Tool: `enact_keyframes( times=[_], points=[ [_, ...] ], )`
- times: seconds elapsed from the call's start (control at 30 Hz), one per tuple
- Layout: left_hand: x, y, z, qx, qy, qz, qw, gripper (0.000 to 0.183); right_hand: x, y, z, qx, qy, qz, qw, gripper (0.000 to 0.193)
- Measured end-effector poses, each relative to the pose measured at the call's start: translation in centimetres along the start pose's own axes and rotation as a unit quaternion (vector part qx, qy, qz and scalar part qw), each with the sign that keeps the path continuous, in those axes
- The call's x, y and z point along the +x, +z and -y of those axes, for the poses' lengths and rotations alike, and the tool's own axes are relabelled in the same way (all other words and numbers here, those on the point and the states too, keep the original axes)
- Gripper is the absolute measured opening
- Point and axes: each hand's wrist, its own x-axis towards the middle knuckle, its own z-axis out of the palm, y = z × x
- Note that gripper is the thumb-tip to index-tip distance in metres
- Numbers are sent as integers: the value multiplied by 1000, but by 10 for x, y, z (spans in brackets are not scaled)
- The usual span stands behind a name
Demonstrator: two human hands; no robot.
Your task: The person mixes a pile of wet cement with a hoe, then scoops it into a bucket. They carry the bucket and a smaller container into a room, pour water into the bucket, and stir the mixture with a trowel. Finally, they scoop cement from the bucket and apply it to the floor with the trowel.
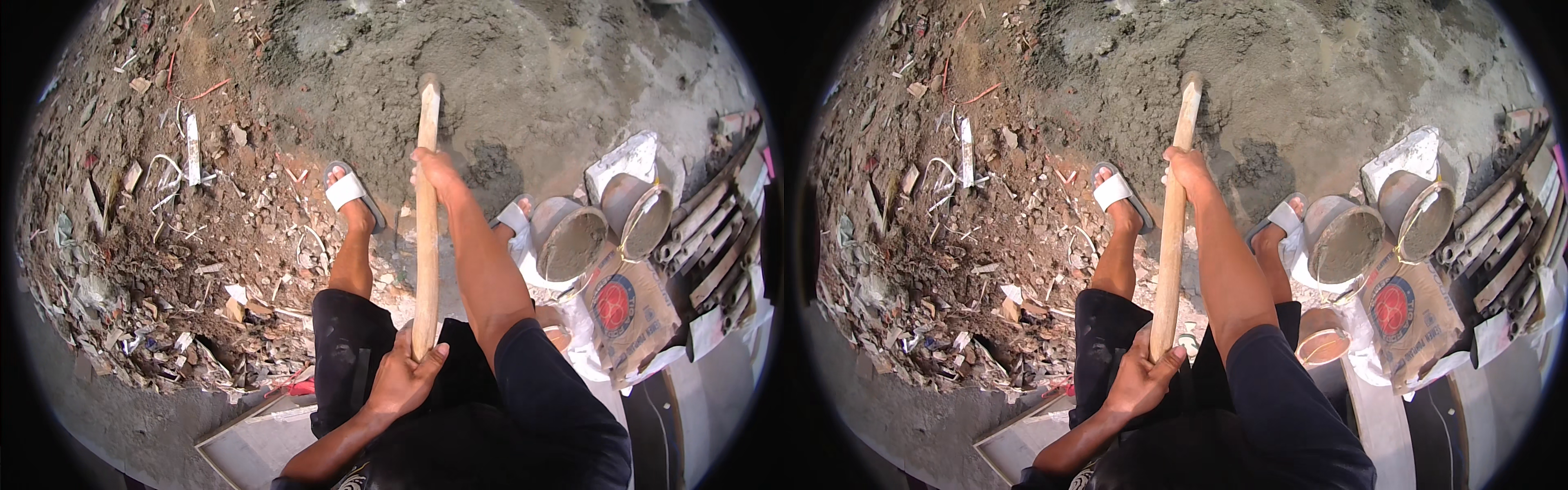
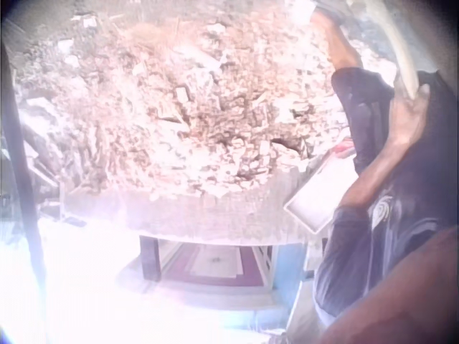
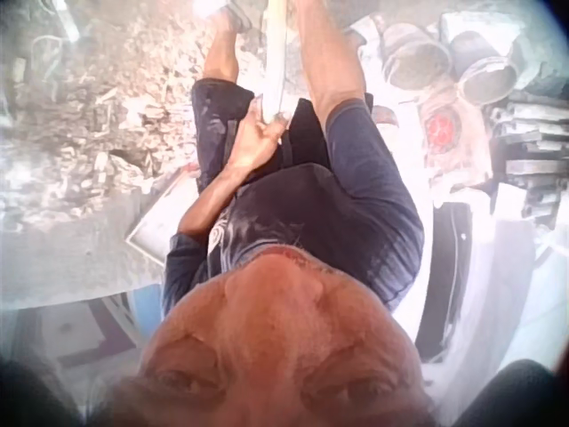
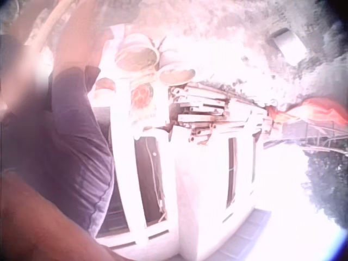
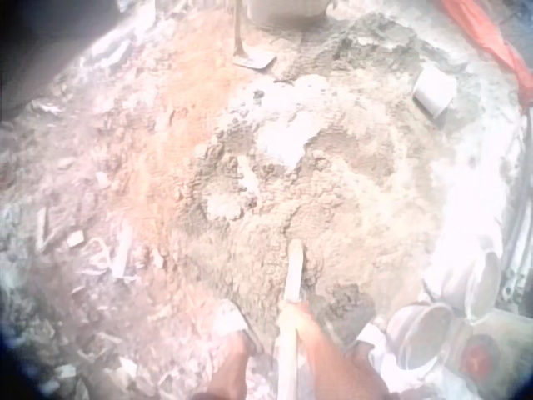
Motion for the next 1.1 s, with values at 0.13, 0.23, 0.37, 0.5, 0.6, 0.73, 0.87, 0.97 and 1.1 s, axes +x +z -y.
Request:
enact_keyframes(
  times=[0.13,0.23,0.37,0.5,0.6,0.73,0.87,0.97,1.1],
  points=[
    [-28,21,-31,-35,146,90,984,86,-23,-34,25,57,42,65,995,28],
    [-51,39,-58,-1,168,184,968,94,-47,-70,35,107,57,128,984,30],
    [-93,97,-77,-11,135,283,949,105,-96,-135,36,157,59,122,978,31],
    [-141,153,-69,104,103,322,935,110,-177,-209,17,234,4,70,970,33],
    [-177,177,-49,216,68,392,892,111,-246,-254,-1,248,-24,-24,968,33],
    [-215,168,-21,244,51,450,858,107,-328,-301,-34,287,-20,-148,946,32],
    [-179,93,6,445,97,348,819,92,-332,-299,-92,291,-84,-271,914,31],
    [-83,46,49,626,219,154,732,45,-272,-275,-145,311,-119,-333,882,31],
    [87,0,114,722,217,66,653,18,-176,-246,-193,329,-64,-361,870,36]
  ],
)
